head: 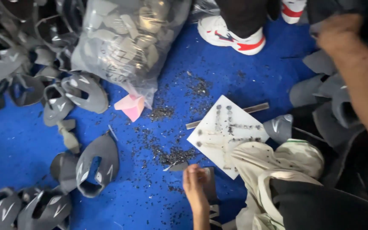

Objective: Manually punching holes and attaching components to shoe uppers using a hammer and a punch tool.

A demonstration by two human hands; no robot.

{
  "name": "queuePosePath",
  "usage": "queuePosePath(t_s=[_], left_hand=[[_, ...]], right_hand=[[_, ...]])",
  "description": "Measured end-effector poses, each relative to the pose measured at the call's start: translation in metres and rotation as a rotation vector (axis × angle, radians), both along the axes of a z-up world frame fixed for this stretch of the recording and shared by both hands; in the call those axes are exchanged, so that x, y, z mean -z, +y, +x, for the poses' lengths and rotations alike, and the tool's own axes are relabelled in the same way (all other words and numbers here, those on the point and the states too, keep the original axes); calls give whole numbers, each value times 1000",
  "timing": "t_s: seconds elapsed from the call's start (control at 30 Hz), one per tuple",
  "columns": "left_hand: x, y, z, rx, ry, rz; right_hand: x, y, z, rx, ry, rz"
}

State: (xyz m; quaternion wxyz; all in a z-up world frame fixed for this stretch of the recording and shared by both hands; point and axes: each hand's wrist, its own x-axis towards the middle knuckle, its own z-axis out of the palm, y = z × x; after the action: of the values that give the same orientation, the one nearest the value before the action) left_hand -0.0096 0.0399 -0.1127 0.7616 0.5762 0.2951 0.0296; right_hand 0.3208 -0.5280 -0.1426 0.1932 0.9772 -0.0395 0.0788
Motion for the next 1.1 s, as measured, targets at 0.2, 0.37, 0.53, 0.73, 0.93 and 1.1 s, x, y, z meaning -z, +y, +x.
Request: queuePosePath(t_s=[0.2,0.37,0.53,0.73,0.93,1.1], left_hand=[[0,-14,1,252,-102,162],[-38,-13,74,157,-237,148],[12,9,115,68,-71,197],[-82,-36,207,426,-513,732],[8,-45,260,485,-785,584],[32,-9,140,797,-596,964]], right_hand=[[-186,193,-105,-194,-119,321],[-95,315,-223,-538,443,631],[-69,330,-220,-475,610,1032],[-75,280,-92,-101,190,1325],[-28,268,-73,-214,45,1007],[13,287,-176,-416,-5,928]])
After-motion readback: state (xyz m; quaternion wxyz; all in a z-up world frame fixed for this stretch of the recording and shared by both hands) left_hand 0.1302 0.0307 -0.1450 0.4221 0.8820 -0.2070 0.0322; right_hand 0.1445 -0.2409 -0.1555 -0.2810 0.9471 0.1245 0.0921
